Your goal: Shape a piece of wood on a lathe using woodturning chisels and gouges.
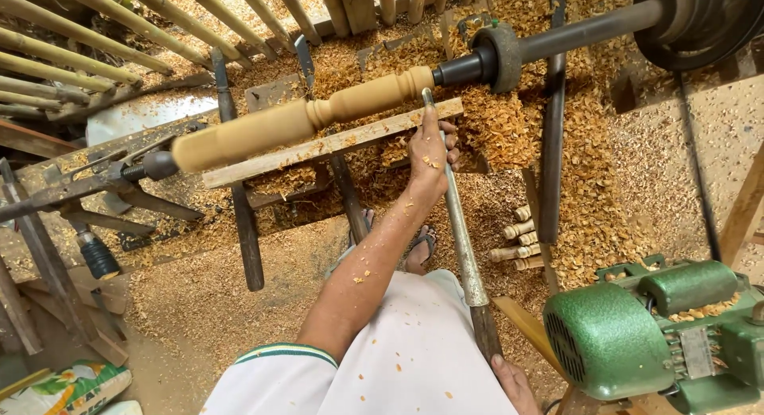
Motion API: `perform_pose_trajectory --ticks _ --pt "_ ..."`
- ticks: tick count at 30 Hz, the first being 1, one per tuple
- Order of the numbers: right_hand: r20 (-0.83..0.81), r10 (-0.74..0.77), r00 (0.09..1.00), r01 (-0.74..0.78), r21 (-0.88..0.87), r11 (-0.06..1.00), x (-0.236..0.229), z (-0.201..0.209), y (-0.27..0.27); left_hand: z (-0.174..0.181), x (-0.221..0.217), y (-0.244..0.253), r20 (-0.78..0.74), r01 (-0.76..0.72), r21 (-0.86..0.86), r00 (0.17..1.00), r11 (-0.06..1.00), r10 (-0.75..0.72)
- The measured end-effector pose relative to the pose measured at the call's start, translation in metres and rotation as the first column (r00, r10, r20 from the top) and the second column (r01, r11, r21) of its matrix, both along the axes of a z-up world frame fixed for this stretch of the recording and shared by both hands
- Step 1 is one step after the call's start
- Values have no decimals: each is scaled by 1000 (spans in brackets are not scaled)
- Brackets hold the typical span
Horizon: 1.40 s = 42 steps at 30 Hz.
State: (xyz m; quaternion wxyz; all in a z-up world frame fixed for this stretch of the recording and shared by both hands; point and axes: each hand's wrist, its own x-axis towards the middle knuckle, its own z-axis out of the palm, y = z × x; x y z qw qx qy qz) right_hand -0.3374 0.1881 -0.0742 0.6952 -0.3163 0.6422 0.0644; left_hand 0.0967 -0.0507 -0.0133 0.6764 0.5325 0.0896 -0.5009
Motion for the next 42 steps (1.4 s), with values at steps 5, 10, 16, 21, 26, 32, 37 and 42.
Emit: perform_pose_trajectory --ticks 5,10,16,21,26,32,37,42 --pt "-27 3 1000 -4 -23 1000 19 28 -10 -3 0 0 -46 -3 -42 999 999 1" --pt "-63 25 998 -27 -43 999 1 14 -6 -10 0 0 -74 -8 -64 997 998 4" --pt "-39 59 998 -62 -80 995 2 19 -9 -11 0 0 -119 -25 -90 993 996 14" --pt "-41 49 998 -53 -97 994 -12 4 -4 -13 0 1 -117 -27 -91 993 995 16" --pt "-97 92 991 -104 -130 986 -21 -5 -4 -12 1 1 -122 -20 -107 992 994 7" --pt "-126 103 987 -119 -124 985 -9 11 -14 -15 1 2 -147 -27 -140 989 990 7" --pt "-150 134 980 -156 -144 977 -24 0 -12 -14 2 1 -169 -28 -142 986 989 3" --pt "-135 106 985 -127 -156 979 -31 -4 -12 -8 3 1 -194 -29 -124 981 992 4"
